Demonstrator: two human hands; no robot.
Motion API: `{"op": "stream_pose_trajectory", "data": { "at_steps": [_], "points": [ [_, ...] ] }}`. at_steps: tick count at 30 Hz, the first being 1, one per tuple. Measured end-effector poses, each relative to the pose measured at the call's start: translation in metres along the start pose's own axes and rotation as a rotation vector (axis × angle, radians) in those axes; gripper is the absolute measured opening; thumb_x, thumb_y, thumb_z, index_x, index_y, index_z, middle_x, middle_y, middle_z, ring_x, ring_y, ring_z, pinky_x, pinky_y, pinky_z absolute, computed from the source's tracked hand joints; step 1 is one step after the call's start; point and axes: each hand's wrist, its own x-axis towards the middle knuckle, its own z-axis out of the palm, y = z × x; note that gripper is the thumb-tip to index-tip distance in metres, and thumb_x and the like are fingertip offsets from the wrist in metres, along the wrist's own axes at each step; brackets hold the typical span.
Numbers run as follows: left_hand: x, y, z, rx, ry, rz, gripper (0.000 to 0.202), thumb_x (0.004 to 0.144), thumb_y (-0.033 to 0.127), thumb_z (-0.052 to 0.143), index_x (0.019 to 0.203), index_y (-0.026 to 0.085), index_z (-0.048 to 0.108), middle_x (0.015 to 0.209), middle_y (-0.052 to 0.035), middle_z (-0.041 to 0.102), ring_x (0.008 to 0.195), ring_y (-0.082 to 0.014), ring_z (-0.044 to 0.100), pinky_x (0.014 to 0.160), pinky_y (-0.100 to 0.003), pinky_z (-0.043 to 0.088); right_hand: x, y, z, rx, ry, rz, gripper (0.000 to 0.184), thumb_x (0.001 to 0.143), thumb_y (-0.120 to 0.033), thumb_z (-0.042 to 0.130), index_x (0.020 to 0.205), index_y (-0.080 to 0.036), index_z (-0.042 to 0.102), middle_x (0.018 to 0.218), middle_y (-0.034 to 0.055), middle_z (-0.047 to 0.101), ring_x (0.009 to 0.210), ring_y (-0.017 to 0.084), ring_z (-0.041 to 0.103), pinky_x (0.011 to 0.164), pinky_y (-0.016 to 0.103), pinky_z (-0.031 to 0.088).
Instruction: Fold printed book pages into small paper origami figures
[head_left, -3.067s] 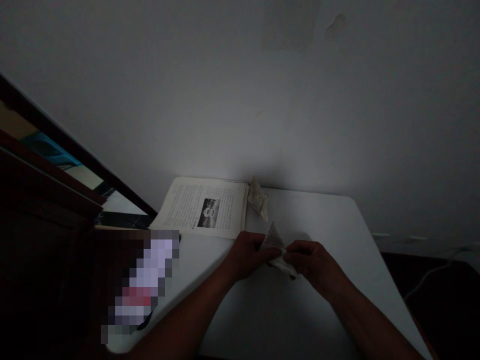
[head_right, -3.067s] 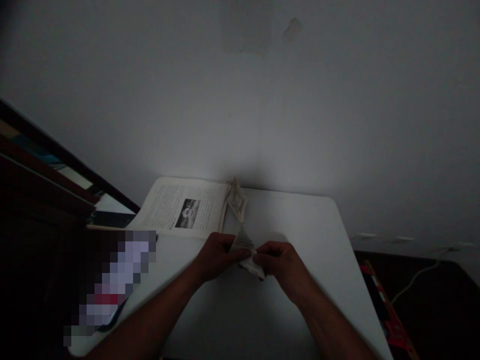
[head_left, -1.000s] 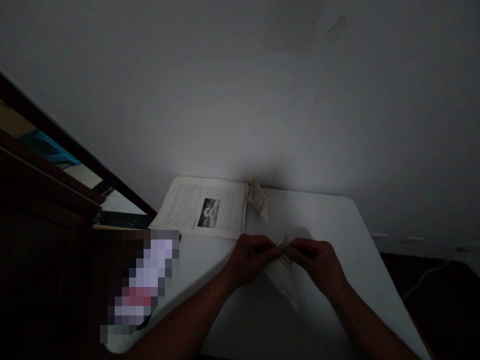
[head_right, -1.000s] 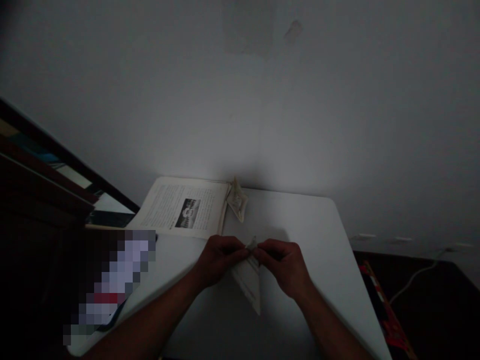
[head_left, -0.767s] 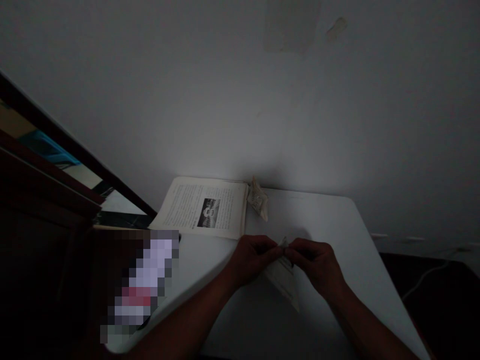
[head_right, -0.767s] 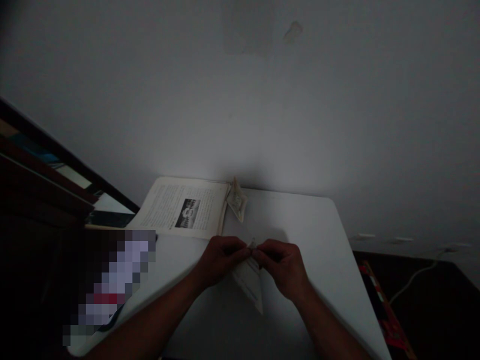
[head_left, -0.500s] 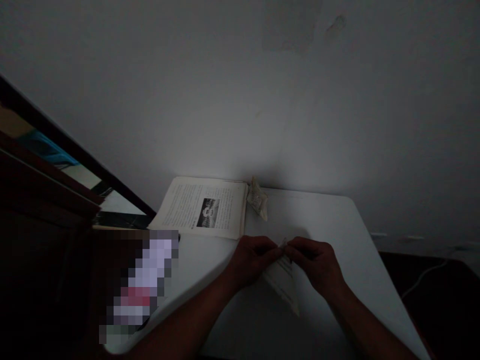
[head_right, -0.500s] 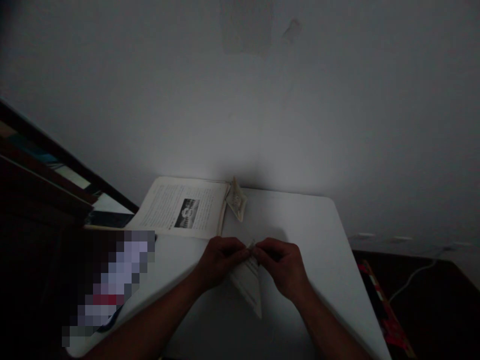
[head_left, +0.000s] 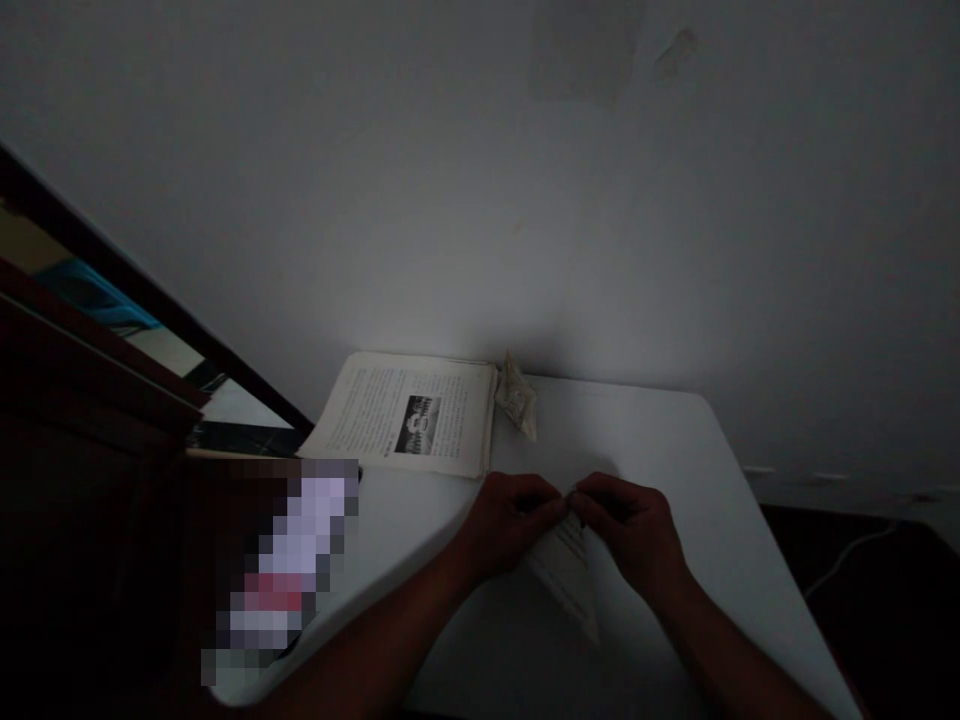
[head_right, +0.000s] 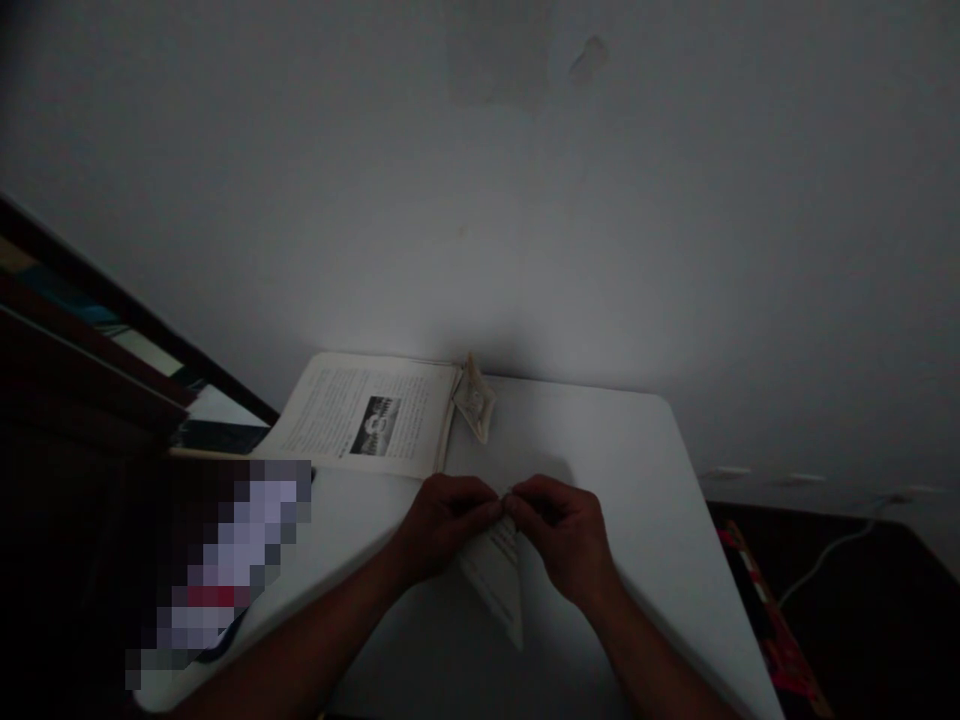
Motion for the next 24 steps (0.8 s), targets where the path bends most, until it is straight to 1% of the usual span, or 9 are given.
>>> {"op": "stream_pose_trajectory", "data": {
  "at_steps": [5,8,11,15,19,22,24],
  "points": [
    [0.0009,0.0001,-0.0011,0.000,-0.028,0.007,0.019,0.078,0.028,0.059,0.069,0.012,0.065,0.060,0.0005,0.058,0.057,-0.0099,0.048,0.056,-0.020,0.036,-0.0007,-0.0013,-0.0001,0.063,-0.034,0.027,0.015,0.071,-0.036,0.066,0.070,-0.021,0.067,0.066,0.0006,0.063,0.064,0.016,0.056,0.059,0.026,0.045],
    [0.0012,-0.0006,-0.0008,0.001,-0.080,0.002,0.021,0.079,0.030,0.058,0.071,0.012,0.066,0.060,0.0008,0.057,0.057,-0.0096,0.047,0.056,-0.020,0.036,-0.0007,-0.0029,-0.0013,0.060,-0.042,0.005,0.016,0.072,-0.034,0.066,0.066,-0.020,0.065,0.062,-0.0002,0.060,0.060,0.014,0.054,0.056,0.025,0.044],
    [0.0014,-0.0018,-0.0007,0.029,-0.105,0.002,0.021,0.080,0.030,0.056,0.075,0.011,0.066,0.062,0.0004,0.058,0.057,-0.0096,0.047,0.056,-0.019,0.036,-0.0008,-0.0033,-0.0021,0.060,-0.035,0.007,0.017,0.072,-0.034,0.066,0.064,-0.019,0.065,0.059,-0.0009,0.059,0.058,0.014,0.053,0.055,0.024,0.043],
    [0.0019,-0.0031,-0.0025,0.077,-0.120,0.039,0.021,0.080,0.028,0.054,0.075,0.011,0.065,0.063,0.0004,0.057,0.059,-0.0100,0.047,0.057,-0.020,0.036,-0.0003,-0.0027,-0.0021,0.055,-0.058,0.010,0.017,0.073,-0.035,0.065,0.066,-0.019,0.065,0.060,-0.0011,0.060,0.059,0.014,0.055,0.056,0.024,0.044],
    [0.0019,-0.0030,-0.0034,0.051,-0.132,0.047,0.020,0.079,0.026,0.054,0.071,0.011,0.065,0.059,0.0019,0.053,0.057,-0.0092,0.044,0.056,-0.020,0.033,0.0000,-0.0053,-0.0017,0.045,-0.079,-0.011,0.019,0.076,-0.034,0.062,0.064,-0.019,0.064,0.057,-0.0019,0.059,0.057,0.013,0.054,0.055,0.023,0.044],
    [0.0021,-0.0025,-0.0021,0.024,-0.119,0.044,0.017,0.077,0.023,0.056,0.068,0.012,0.063,0.057,0.0032,0.049,0.055,-0.0084,0.042,0.055,-0.020,0.032,0.0000,-0.0065,0.0000,0.035,-0.068,-0.026,0.020,0.076,-0.033,0.062,0.062,-0.019,0.062,0.055,-0.0026,0.057,0.055,0.012,0.053,0.053,0.022,0.043],
    [0.0024,-0.0025,-0.0015,0.014,-0.096,0.029,0.016,0.077,0.023,0.056,0.067,0.012,0.063,0.057,0.0032,0.050,0.055,-0.0088,0.042,0.055,-0.020,0.032,0.0004,-0.0052,0.0011,0.052,-0.058,-0.011,0.019,0.076,-0.035,0.062,0.066,-0.019,0.064,0.059,-0.0016,0.060,0.058,0.013,0.055,0.056,0.023,0.045]
  ]
}}
